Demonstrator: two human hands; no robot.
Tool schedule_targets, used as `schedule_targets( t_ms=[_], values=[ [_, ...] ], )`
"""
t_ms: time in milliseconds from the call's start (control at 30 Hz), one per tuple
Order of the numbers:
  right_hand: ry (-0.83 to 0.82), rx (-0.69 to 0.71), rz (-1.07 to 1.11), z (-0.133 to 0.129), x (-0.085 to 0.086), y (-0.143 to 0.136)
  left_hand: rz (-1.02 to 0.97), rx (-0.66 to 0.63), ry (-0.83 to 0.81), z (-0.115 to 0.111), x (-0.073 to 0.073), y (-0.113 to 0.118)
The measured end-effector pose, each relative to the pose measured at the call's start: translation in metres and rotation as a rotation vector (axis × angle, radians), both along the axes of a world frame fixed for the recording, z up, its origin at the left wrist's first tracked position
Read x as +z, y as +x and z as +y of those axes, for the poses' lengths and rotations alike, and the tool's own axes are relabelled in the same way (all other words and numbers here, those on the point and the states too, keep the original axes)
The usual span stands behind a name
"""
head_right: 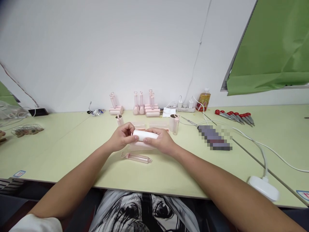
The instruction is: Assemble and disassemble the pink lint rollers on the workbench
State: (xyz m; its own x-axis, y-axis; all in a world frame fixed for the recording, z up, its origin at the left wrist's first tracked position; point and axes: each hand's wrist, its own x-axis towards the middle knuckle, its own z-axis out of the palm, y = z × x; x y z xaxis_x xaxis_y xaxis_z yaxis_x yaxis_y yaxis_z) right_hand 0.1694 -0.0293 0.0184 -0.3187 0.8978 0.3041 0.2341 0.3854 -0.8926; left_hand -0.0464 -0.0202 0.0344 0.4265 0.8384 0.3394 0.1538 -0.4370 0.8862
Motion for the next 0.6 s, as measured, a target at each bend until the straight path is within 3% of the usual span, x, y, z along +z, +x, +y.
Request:
schedule_targets(
  t_ms=[233,500,600],
  values=[
    [0.031,-0.023,0.009,-0.007,0.001,-0.007,0.013,0.079,0.048,-0.003,0.003,0.003],
    [0.111,-0.111,-0.015,-0.008,0.003,-0.010,0.034,0.268,0.135,-0.008,0.005,0.010],
    [0.131,-0.152,0.010,-0.007,0.003,-0.009,0.009,0.250,0.133,-0.008,0.004,0.011]
  ],
)
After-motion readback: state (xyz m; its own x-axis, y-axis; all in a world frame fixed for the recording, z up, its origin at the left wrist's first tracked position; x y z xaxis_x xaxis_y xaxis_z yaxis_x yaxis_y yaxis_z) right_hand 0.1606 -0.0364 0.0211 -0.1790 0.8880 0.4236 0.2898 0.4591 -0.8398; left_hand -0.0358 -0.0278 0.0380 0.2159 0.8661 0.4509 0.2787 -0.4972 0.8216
